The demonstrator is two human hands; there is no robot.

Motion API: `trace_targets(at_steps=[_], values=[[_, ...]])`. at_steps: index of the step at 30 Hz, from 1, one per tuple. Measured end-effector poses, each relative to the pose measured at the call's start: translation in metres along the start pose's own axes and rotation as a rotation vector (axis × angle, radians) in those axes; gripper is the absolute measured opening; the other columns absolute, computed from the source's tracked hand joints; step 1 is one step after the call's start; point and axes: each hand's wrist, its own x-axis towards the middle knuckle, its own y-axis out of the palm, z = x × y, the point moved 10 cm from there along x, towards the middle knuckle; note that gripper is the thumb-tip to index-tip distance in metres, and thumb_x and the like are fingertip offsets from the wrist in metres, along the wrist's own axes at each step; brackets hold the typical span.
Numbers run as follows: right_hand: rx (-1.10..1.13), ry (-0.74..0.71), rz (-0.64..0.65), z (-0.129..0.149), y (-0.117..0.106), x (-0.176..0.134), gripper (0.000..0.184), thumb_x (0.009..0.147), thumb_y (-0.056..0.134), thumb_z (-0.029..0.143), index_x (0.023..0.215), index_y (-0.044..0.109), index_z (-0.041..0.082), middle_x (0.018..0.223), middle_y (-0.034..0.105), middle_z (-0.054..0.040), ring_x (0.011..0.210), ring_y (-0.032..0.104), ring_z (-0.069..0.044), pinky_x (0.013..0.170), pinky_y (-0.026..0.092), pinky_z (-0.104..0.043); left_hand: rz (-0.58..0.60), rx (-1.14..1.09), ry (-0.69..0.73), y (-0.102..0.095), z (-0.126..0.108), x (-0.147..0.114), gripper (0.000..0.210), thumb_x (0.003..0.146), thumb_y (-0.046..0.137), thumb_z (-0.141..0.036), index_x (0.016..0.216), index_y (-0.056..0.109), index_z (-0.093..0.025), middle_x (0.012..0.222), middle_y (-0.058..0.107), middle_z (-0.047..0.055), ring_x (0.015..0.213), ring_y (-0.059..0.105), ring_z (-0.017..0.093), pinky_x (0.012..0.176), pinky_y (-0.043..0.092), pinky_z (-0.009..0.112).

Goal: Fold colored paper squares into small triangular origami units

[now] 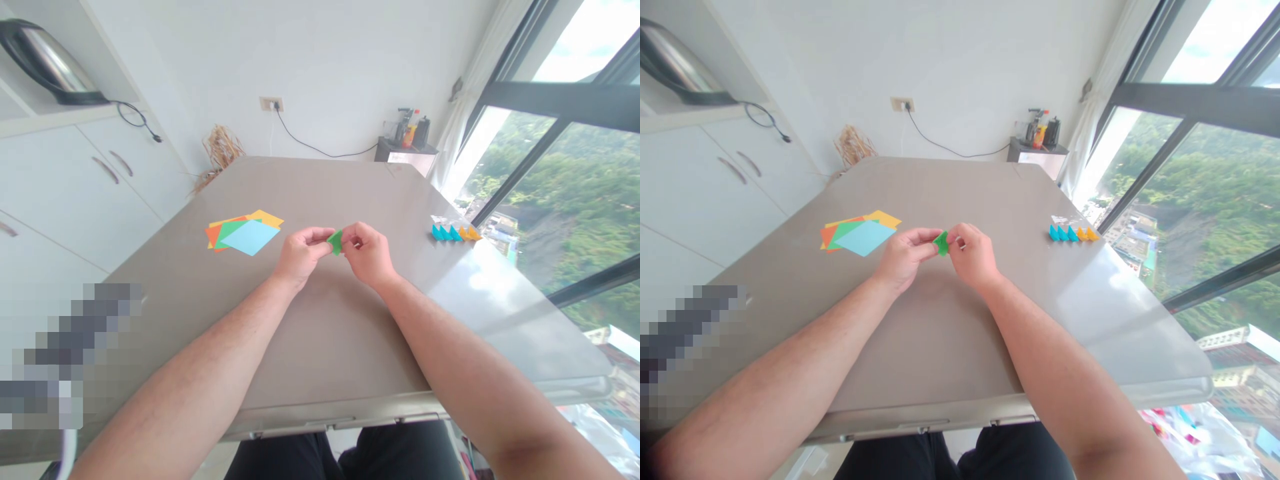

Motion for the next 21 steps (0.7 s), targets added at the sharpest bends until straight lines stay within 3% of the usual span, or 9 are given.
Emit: trace_targets(at_steps=[2,4,7,11,16,18,21], values=[[-0.037,-0.066,-0.016,0.007,-0.002,0.000,0.018,0.077,0.053,0.015,0.079,0.069,0.024,0.090,0.068,-0.0017,0.075,0.061,-0.014,0.069,0.049,-0.030,-0.012,0.029,0.017,-0.001,-0.002,0.000,0.034,0.064,0.083,-0.024,0.097,0.078,-0.017,0.098,0.078,0.008,0.097,0.072,0.024,0.096,0.055,0.043],[-0.044,-0.038,-0.031,0.008,-0.005,0.000,0.018,0.077,0.056,0.018,0.079,0.073,0.024,0.092,0.066,-0.0027,0.076,0.060,-0.015,0.072,0.050,-0.031,-0.052,0.113,0.084,-0.004,-0.010,-0.002,0.035,0.066,0.082,-0.025,0.100,0.078,-0.018,0.098,0.078,0.008,0.097,0.072,0.024,0.095,0.056,0.042],[0.055,0.147,0.030,-0.004,0.000,0.001,0.013,0.078,0.065,0.031,0.077,0.075,0.023,0.086,0.064,-0.0024,0.071,0.058,-0.015,0.068,0.050,-0.031,-0.092,0.267,0.261,-0.002,-0.030,-0.010,0.033,0.070,0.081,-0.027,0.102,0.077,-0.018,0.105,0.075,0.009,0.099,0.071,0.023,0.092,0.059,0.039],[0.293,0.344,0.091,-0.020,0.007,-0.002,0.028,0.074,0.076,0.046,0.083,0.076,0.019,0.073,0.063,-0.0002,0.061,0.053,-0.012,0.056,0.046,-0.029,-0.064,0.293,0.370,0.006,-0.042,-0.018,0.027,0.075,0.078,-0.030,0.099,0.077,-0.019,0.113,0.073,0.009,0.103,0.069,0.023,0.091,0.060,0.037],[0.574,0.350,0.168,-0.021,0.012,0.000,0.023,0.075,0.078,0.042,0.077,0.074,0.019,0.056,0.047,0.0052,0.052,0.041,-0.008,0.052,0.042,-0.025,-0.018,-0.019,0.109,-0.003,-0.022,-0.006,0.026,0.080,0.070,-0.031,0.103,0.077,-0.021,0.113,0.072,0.007,0.094,0.067,0.020,0.069,0.057,0.029],[0.683,0.376,0.267,-0.018,0.019,-0.002,0.023,0.074,0.080,0.040,0.072,0.071,0.019,0.051,0.039,0.0073,0.049,0.034,-0.007,0.049,0.039,-0.024,0.122,-0.087,-0.035,0.006,-0.011,-0.003,0.027,0.083,0.069,-0.036,0.103,0.077,-0.021,0.109,0.071,0.007,0.083,0.062,0.015,0.059,0.050,0.023],[0.759,0.421,0.405,-0.013,0.028,-0.008,0.023,0.071,0.082,0.035,0.068,0.067,0.019,0.049,0.035,0.0083,0.047,0.029,-0.007,0.045,0.036,-0.023,0.302,-0.118,-0.124,0.019,-0.006,-0.006,0.022,0.082,0.072,-0.038,0.092,0.077,-0.019,0.087,0.066,0.005,0.071,0.056,0.012,0.057,0.043,0.022]])
